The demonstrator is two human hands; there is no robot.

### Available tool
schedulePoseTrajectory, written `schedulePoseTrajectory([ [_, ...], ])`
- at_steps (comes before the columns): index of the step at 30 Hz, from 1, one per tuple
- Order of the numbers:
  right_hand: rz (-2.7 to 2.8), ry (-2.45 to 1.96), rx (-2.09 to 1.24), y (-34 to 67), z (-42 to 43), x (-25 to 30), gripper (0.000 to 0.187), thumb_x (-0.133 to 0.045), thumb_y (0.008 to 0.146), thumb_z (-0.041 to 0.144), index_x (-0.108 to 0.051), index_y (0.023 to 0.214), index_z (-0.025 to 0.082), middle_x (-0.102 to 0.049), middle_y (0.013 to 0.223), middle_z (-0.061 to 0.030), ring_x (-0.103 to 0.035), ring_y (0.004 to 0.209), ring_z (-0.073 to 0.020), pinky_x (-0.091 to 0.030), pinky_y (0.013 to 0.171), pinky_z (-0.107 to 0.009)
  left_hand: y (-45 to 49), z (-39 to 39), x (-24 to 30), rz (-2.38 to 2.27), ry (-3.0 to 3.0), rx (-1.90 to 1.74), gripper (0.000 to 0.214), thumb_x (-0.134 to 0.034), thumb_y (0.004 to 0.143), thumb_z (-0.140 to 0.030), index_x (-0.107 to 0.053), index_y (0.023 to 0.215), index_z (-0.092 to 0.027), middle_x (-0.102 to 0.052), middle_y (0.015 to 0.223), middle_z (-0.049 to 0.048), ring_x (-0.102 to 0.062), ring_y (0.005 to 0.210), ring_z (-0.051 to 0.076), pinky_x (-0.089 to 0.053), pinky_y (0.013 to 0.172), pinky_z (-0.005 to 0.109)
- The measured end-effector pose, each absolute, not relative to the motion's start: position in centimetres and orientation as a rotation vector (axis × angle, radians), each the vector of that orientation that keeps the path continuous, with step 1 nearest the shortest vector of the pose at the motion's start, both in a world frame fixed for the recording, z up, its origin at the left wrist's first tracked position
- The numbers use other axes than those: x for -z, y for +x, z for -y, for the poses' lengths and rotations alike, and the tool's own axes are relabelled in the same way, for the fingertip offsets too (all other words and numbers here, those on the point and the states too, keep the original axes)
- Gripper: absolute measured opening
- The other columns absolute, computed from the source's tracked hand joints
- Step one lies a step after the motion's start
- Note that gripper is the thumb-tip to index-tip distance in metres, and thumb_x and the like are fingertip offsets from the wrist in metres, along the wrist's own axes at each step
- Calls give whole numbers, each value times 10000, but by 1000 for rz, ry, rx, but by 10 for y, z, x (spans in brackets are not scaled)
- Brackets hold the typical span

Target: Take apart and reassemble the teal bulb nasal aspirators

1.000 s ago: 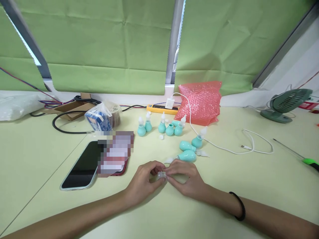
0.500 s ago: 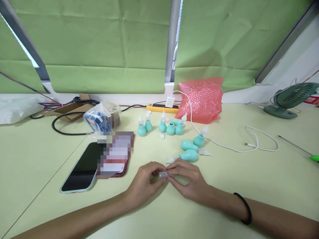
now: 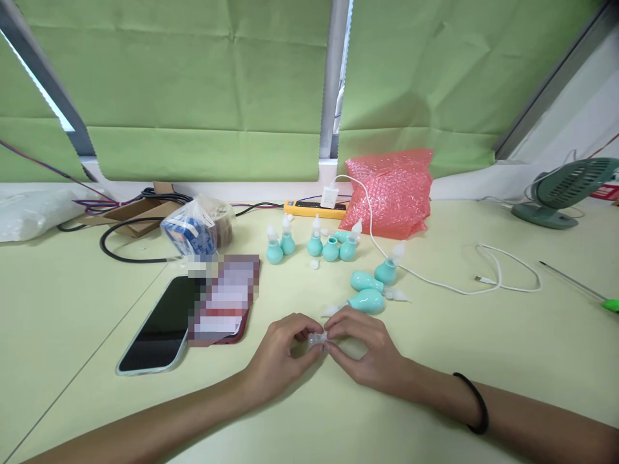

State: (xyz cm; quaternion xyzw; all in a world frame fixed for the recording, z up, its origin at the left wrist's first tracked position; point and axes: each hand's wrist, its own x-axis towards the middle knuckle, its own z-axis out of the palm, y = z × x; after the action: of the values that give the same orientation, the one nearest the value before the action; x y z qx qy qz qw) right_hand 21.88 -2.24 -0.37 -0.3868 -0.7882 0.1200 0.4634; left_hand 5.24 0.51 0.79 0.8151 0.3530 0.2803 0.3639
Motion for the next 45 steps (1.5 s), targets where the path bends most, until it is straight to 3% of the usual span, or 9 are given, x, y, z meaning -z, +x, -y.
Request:
schedulePoseTrajectory([
  [45,1992,-957,-297,217,21,3,103,-528,690,93,-564,732,181,-584,657,-29,-536,634,-147,-444,596,-284,50,-6,-9,-849,2142,-731,75,-530,730,-119,-572,774,-163,-574,729,4,-516,690,126,-395,624,222],
])
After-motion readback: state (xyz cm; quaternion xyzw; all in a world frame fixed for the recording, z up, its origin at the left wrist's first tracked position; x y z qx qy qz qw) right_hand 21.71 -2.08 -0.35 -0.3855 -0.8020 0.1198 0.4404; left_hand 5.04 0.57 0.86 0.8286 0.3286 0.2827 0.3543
